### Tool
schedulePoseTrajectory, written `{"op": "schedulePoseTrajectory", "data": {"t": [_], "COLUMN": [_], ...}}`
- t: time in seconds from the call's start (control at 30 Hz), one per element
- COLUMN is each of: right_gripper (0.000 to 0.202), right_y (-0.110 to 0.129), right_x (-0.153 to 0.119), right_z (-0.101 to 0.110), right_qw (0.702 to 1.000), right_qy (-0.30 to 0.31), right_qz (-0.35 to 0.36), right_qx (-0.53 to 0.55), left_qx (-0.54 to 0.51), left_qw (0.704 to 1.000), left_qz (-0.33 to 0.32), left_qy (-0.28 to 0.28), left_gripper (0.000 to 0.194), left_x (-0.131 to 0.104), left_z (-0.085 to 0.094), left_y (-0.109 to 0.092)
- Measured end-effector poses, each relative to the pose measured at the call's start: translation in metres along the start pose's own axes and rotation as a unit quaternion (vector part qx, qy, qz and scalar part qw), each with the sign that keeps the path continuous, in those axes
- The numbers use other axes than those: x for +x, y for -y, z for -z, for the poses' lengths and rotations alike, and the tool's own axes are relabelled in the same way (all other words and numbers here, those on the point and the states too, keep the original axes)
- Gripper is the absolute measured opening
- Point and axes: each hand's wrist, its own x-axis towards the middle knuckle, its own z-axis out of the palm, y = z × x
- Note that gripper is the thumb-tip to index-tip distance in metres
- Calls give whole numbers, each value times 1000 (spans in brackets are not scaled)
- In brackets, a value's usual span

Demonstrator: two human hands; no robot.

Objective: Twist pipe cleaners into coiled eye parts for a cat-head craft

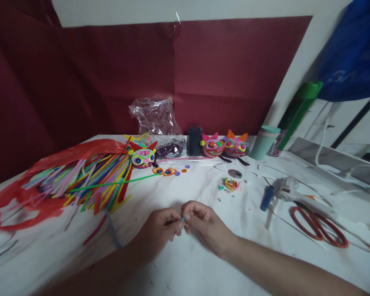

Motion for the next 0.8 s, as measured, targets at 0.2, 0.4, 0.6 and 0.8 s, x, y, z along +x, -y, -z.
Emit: {"op": "schedulePoseTrajectory", "data": {"t": [0.2, 0.4, 0.6, 0.8], "right_gripper": [20, 9, 13, 27], "right_y": [15, 26, 22, 12], "right_x": [-3, -8, -4, 1], "right_z": [3, 5, 7, 1], "right_qw": [976, 865, 918, 998], "right_qy": [21, 83, 23, -31], "right_qz": [82, 204, 155, -15], "right_qx": [-201, -450, -364, -49], "left_qx": [48, 139, 60, -147], "left_qw": [998, 987, 995, 987], "left_qz": [-11, -35, -10, 15], "left_qy": [-31, -72, -81, -54], "left_gripper": [9, 10, 10, 13], "left_x": [-2, -6, -4, -3], "left_z": [0, -3, -2, -3], "left_y": [-2, -8, -6, -8]}}
